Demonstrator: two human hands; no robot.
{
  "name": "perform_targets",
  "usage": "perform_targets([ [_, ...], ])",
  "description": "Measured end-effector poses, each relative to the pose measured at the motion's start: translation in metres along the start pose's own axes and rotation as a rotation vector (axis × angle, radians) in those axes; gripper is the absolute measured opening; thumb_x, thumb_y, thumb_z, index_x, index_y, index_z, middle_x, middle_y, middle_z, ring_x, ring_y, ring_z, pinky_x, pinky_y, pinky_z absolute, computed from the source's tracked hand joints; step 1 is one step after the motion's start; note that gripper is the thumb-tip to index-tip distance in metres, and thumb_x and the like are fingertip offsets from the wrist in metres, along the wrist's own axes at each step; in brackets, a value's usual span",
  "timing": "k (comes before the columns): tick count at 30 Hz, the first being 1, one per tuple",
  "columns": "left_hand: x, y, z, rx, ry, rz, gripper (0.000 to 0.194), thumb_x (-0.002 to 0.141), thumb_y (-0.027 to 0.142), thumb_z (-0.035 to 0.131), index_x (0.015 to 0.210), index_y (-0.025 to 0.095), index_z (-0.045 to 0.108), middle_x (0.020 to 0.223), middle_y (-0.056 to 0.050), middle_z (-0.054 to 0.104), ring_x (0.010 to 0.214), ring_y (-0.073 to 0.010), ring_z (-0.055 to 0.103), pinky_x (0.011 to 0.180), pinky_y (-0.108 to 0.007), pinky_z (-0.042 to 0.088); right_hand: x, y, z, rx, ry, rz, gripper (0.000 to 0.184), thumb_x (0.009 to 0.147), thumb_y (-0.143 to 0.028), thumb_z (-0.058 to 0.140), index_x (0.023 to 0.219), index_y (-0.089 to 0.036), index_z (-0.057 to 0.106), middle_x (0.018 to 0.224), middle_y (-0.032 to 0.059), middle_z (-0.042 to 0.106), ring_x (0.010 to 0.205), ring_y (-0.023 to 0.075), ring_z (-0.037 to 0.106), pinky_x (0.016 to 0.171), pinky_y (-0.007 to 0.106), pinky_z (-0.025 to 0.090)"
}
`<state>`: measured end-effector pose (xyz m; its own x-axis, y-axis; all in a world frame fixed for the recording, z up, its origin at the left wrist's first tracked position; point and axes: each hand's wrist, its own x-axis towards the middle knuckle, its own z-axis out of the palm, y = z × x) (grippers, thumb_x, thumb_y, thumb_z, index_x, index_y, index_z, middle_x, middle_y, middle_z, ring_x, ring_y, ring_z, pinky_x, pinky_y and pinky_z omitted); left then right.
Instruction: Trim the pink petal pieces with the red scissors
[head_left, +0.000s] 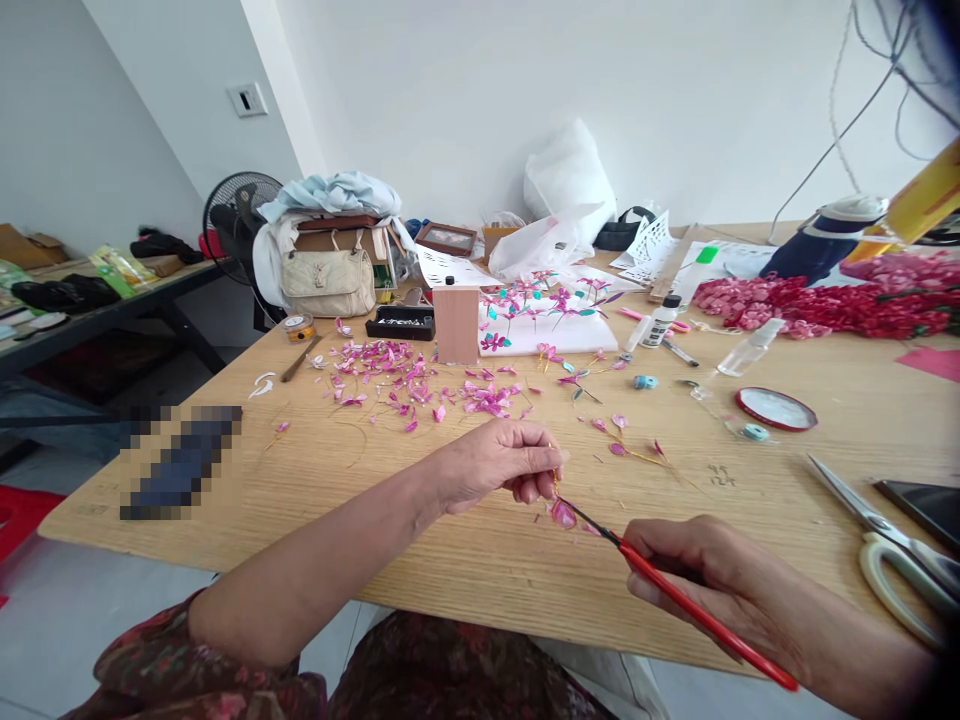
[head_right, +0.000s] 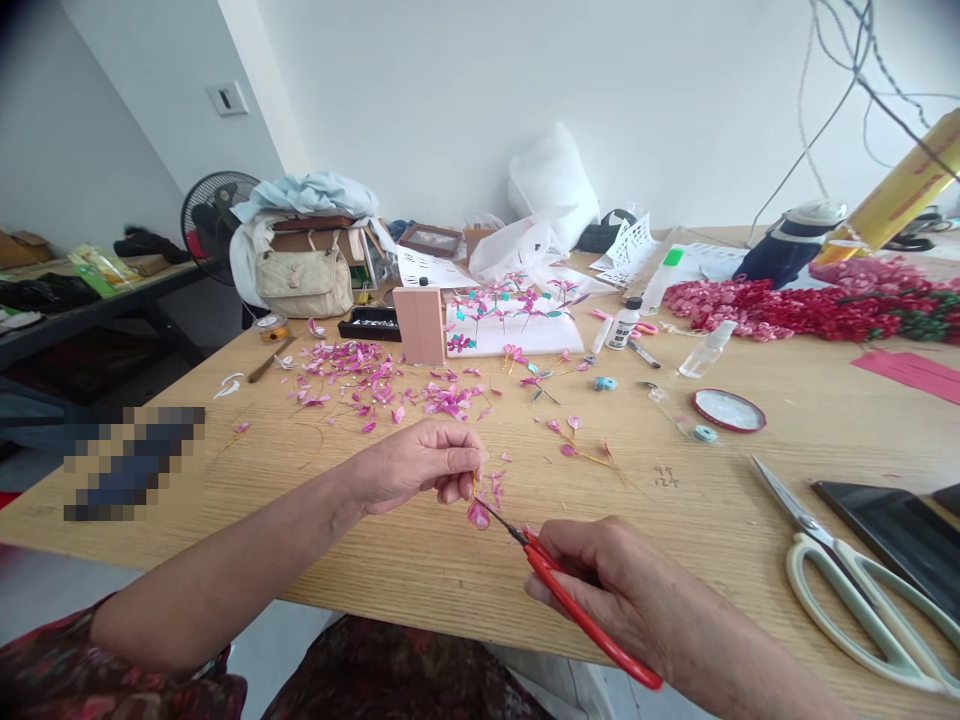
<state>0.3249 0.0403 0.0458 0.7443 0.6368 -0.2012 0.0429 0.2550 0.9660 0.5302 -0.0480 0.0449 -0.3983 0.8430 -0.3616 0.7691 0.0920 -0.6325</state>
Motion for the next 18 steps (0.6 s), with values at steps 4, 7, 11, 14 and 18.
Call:
perform_targets([
  [4, 0.0013, 0.001, 0.0, 0.0, 0.006, 0.002, 0.037, 0.066, 0.048, 0.067, 0.063, 0.014, 0.054, 0.057, 0.002, 0.055, 0.047, -0.0043, 0.046, 0.049, -0.019, 0.035, -0.0039, 0.0025, -0.0007, 0.05, 0.012, -0.043, 0.038, 0.086, -0.05, 0.043, 0.064, -0.02, 0.048, 0.063, -0.001, 0.054, 0.056, 0.0127, 0.046, 0.049, 0.021, 0.033],
  [7, 0.0017, 0.0013, 0.0, -0.004, -0.01, -0.009, 0.037, 0.066, 0.049, 0.067, 0.064, 0.014, 0.054, 0.057, 0.002, 0.055, 0.047, -0.0044, 0.045, 0.05, -0.02, 0.034, -0.0049, 0.0044, 0.0002, 0.077, 0.02, -0.052, 0.037, 0.085, -0.051, 0.044, 0.068, -0.02, 0.051, 0.063, -0.001, 0.052, 0.056, 0.0128, 0.045, 0.05, 0.021, 0.035],
  [11, 0.0019, 0.0013, 0.0, -0.013, -0.029, -0.007, 0.035, 0.068, 0.047, 0.066, 0.064, 0.014, 0.054, 0.058, 0.002, 0.055, 0.047, -0.0042, 0.045, 0.05, -0.019, 0.034, -0.0054, 0.0066, 0.0015, 0.088, -0.021, -0.04, 0.036, 0.086, -0.049, 0.045, 0.066, -0.02, 0.046, 0.062, -0.0024, 0.047, 0.055, 0.0121, 0.042, 0.049, 0.02, 0.033],
  [14, 0.0019, 0.0015, 0.0004, -0.018, -0.042, -0.002, 0.034, 0.069, 0.045, 0.066, 0.064, 0.014, 0.054, 0.057, 0.002, 0.055, 0.047, -0.004, 0.045, 0.049, -0.019, 0.033, -0.0056, 0.0084, 0.0019, 0.082, -0.037, -0.039, 0.034, 0.086, -0.046, 0.046, 0.065, -0.02, 0.042, 0.061, -0.0035, 0.045, 0.056, 0.0115, 0.041, 0.049, 0.02, 0.031],
  [18, 0.0011, 0.0019, 0.0016, -0.031, -0.051, -0.004, 0.032, 0.069, 0.044, 0.066, 0.064, 0.014, 0.054, 0.057, 0.002, 0.055, 0.047, -0.0039, 0.046, 0.049, -0.018, 0.033, -0.005, 0.0097, 0.003, 0.089, -0.05, -0.042, 0.035, 0.087, -0.045, 0.045, 0.063, -0.02, 0.037, 0.06, -0.0042, 0.042, 0.054, 0.0109, 0.037, 0.048, 0.02, 0.028],
])
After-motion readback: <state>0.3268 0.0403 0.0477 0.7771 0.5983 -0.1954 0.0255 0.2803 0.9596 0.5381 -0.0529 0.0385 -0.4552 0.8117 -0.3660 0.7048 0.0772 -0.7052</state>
